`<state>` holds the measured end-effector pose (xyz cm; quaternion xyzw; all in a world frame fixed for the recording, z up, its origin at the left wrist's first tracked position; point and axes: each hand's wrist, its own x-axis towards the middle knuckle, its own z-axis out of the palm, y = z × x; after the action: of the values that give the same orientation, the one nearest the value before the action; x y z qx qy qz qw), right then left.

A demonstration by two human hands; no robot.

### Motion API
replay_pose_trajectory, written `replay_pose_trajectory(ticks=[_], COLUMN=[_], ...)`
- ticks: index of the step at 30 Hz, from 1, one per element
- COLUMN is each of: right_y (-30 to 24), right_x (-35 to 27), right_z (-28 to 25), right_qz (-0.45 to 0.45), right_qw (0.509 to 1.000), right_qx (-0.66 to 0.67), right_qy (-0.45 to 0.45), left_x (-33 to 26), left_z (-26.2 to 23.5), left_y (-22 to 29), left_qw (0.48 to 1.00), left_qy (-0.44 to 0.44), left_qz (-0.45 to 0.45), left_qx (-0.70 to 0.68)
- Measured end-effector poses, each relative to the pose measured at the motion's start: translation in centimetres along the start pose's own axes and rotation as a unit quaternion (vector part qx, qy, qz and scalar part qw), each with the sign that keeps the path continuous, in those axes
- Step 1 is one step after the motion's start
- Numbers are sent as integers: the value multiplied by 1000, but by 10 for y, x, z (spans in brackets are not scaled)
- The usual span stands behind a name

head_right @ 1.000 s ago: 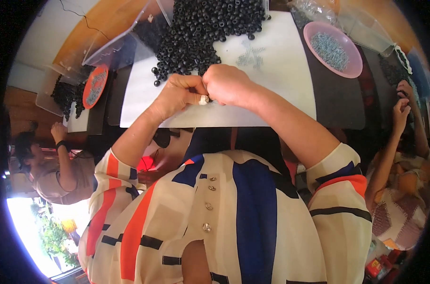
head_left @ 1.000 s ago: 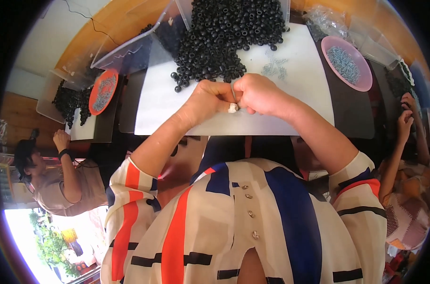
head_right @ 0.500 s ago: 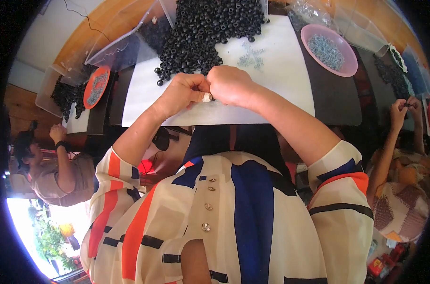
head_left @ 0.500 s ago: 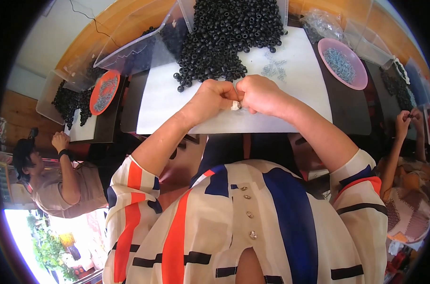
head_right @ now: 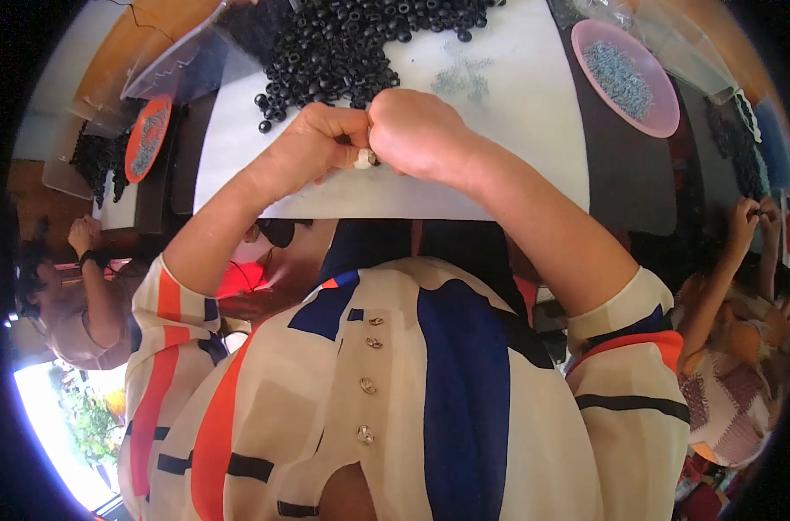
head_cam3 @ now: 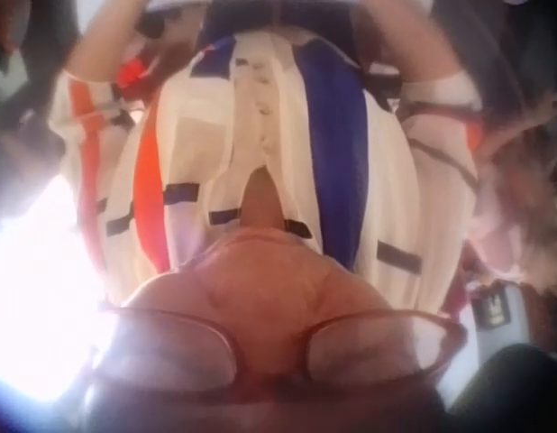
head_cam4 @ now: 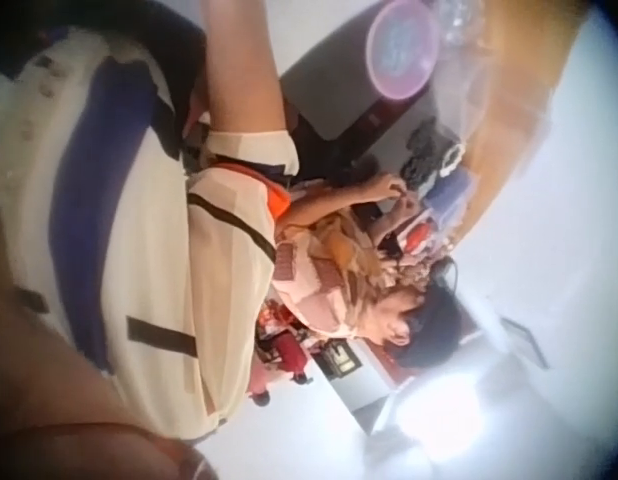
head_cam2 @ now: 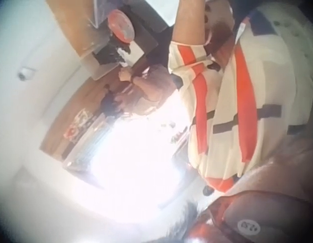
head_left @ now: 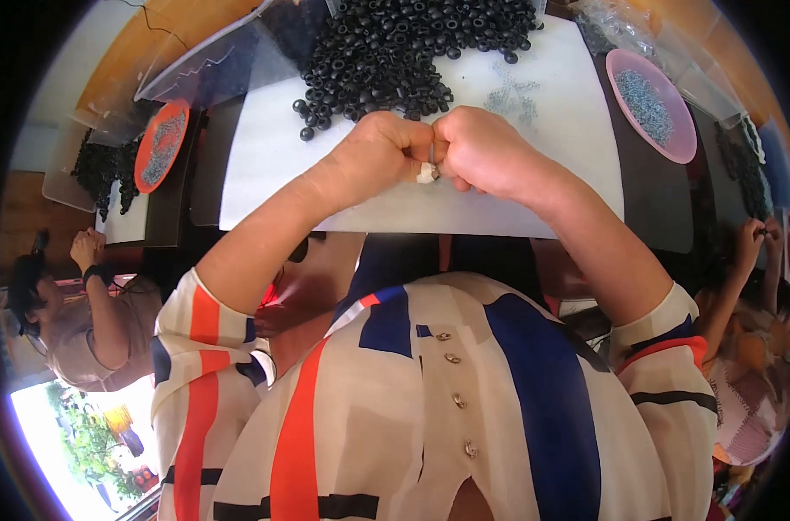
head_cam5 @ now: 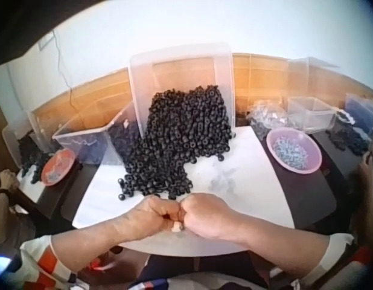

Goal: The person assembles plastic components by inserting small plastic pieces into larger black plastic grommets one at a time by hand.

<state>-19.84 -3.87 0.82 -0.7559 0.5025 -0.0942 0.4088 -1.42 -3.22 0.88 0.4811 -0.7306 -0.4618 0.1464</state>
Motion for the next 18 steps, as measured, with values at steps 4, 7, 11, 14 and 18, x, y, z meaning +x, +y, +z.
replay_pose_trajectory(ticks=[4, 7, 11, 14, 18], right_y=[-12, -2, 9, 27, 37], right_x=[-5, -7, -13, -20, -39], right_z=[5, 2, -4, -6, 13], right_qz=[-34, -48, 6, -10, -81], right_qw=[993, 995, 989, 962, 912], right_qx=[-103, -72, 142, 267, 379], right_qy=[52, 45, 39, 52, 134], left_x=[3, -2, -8, -16, -29], left_z=[1, 0, -1, 4, 14], left_y=[-22, -12, -6, -15, -39], left_qw=[995, 998, 1000, 991, 952], left_qy=[25, 17, 14, 100, 268], left_qz=[82, 62, 4, 74, 139], left_qx=[40, 14, 3, -44, 46])
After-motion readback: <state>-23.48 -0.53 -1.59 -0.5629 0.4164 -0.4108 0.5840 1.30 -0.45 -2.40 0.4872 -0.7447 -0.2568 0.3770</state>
